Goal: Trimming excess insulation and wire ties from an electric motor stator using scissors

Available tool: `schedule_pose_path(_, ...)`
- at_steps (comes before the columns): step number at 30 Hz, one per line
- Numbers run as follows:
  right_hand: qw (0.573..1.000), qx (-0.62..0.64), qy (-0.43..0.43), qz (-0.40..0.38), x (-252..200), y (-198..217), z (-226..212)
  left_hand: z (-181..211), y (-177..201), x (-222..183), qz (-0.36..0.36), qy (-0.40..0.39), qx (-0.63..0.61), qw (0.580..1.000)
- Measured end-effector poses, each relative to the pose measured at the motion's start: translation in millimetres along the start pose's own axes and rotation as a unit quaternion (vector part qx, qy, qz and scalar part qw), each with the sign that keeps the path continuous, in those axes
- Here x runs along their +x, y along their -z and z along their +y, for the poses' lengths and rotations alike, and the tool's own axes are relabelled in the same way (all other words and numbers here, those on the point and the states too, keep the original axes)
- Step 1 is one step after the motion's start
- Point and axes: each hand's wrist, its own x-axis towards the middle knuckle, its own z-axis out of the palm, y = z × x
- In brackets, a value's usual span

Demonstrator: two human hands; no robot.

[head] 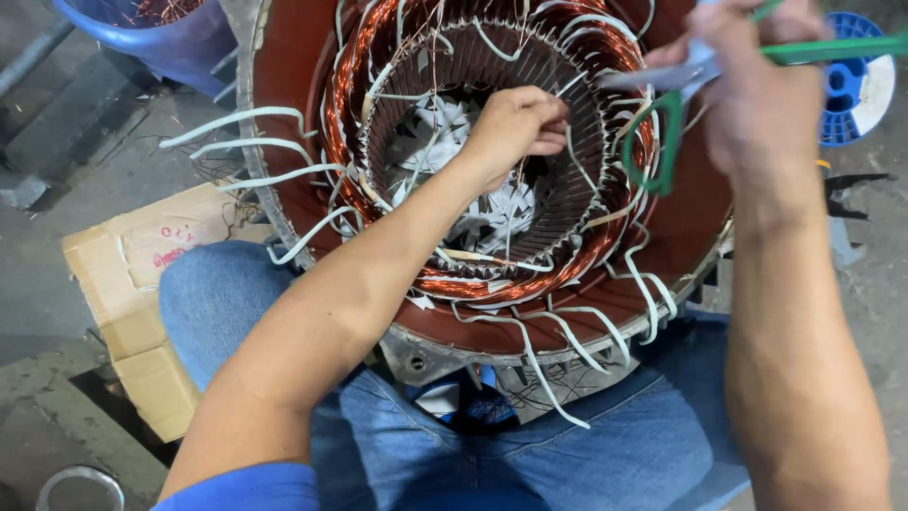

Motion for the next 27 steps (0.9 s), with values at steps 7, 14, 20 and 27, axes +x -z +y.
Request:
schedule_pose_path(7,0.884,-0.329,0.292,-0.157,-11,-21,-4,-6,5,-6,-0.015,0.021,-0.022,0.999)
schedule_pose_path(14,0.804,-0.412,0.268,-0.334,3,-32,24,-38,26,12,-0.079,0.013,-0.094,0.992)
schedule_pose_path(20,0.663,-0.59,0.322,-0.33,21,-23,31,-32,32,11,-0.116,0.043,-0.085,0.989)
schedule_pose_path(27,0.667,-0.58,0.325,-0.337,20,-22,40,-32,37,13,-0.116,0.053,-0.084,0.988)
